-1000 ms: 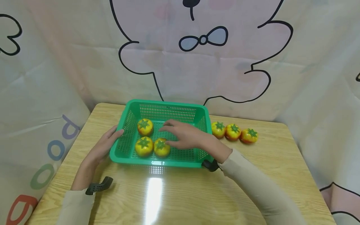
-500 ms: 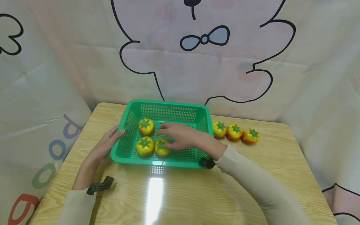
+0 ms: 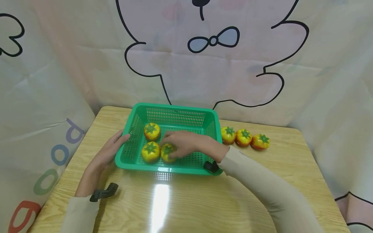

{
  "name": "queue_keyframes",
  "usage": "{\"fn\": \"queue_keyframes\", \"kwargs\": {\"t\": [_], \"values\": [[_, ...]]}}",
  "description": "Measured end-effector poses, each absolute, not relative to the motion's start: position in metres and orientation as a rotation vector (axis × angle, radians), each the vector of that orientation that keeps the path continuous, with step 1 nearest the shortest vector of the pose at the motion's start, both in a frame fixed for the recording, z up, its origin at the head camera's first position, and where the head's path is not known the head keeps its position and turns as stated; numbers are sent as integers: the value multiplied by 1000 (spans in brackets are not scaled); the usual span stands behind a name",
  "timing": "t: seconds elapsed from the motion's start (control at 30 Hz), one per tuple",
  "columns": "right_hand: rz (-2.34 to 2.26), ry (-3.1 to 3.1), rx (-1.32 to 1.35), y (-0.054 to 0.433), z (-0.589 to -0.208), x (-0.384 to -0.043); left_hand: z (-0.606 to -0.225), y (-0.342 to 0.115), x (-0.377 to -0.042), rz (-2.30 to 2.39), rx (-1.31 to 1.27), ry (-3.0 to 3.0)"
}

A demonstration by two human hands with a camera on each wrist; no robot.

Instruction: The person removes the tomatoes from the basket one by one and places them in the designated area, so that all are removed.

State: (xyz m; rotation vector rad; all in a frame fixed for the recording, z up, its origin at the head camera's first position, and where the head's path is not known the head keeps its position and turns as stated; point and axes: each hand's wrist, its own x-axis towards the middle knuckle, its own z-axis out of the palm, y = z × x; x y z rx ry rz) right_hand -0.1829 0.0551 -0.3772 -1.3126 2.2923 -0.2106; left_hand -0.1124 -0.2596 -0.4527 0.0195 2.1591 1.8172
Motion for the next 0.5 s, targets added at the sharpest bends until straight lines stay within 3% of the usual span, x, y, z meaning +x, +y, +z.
{"fn": "queue_keyframes", "kwargs": {"t": [0.5], "values": [[-176, 2258, -1293, 49, -384, -182, -453, -260, -113, 1812, 2, 2165]]}}
